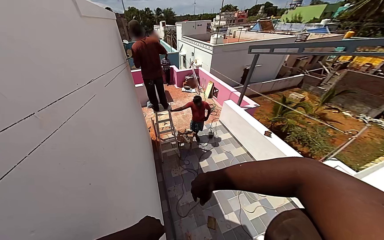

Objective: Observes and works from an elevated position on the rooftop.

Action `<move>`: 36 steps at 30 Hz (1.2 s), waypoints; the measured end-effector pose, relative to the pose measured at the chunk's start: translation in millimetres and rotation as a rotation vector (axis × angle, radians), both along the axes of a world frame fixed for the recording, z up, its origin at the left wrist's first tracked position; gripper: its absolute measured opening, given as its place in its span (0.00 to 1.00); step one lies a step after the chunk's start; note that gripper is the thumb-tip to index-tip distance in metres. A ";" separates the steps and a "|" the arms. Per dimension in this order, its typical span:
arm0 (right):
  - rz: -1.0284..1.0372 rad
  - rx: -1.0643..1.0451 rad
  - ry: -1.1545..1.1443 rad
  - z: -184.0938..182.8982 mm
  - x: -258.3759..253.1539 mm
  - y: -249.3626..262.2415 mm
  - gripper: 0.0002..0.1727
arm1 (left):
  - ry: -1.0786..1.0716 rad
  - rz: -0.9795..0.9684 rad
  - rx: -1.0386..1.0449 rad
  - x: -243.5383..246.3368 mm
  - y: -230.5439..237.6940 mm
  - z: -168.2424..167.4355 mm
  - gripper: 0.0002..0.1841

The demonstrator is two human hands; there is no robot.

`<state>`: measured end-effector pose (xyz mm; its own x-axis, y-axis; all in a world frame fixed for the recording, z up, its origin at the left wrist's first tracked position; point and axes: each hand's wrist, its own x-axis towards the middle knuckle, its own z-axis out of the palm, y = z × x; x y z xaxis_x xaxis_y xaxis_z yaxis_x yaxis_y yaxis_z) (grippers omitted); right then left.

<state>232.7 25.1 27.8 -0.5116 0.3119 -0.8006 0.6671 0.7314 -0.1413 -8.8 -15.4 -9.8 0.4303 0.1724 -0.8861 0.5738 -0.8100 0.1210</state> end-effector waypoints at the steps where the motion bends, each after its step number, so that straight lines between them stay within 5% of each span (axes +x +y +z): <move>1: -0.005 -0.001 0.009 2.5 -0.1 -0.9 0.20 | 0.038 -0.001 -0.010 8.5 -4.0 23.2 0.27; 4: -0.018 -0.009 0.021 8.1 -1.1 -3.1 0.20 | 0.082 0.008 0.009 19.0 -10.8 49.9 0.28; 18: -0.018 -0.006 0.013 1.2 0.2 -1.1 0.21 | 0.034 0.015 0.004 1.3 0.8 -7.6 0.26; 36: -0.027 0.001 0.029 1.2 1.5 -1.6 0.22 | 0.028 0.016 -0.002 0.5 0.3 -6.4 0.26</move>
<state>234.1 23.5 28.9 -0.5259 0.3268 -0.7852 0.6820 0.7137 -0.1597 -8.3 -15.2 -16.2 0.4024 0.1773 -0.8982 0.5902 -0.8002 0.1065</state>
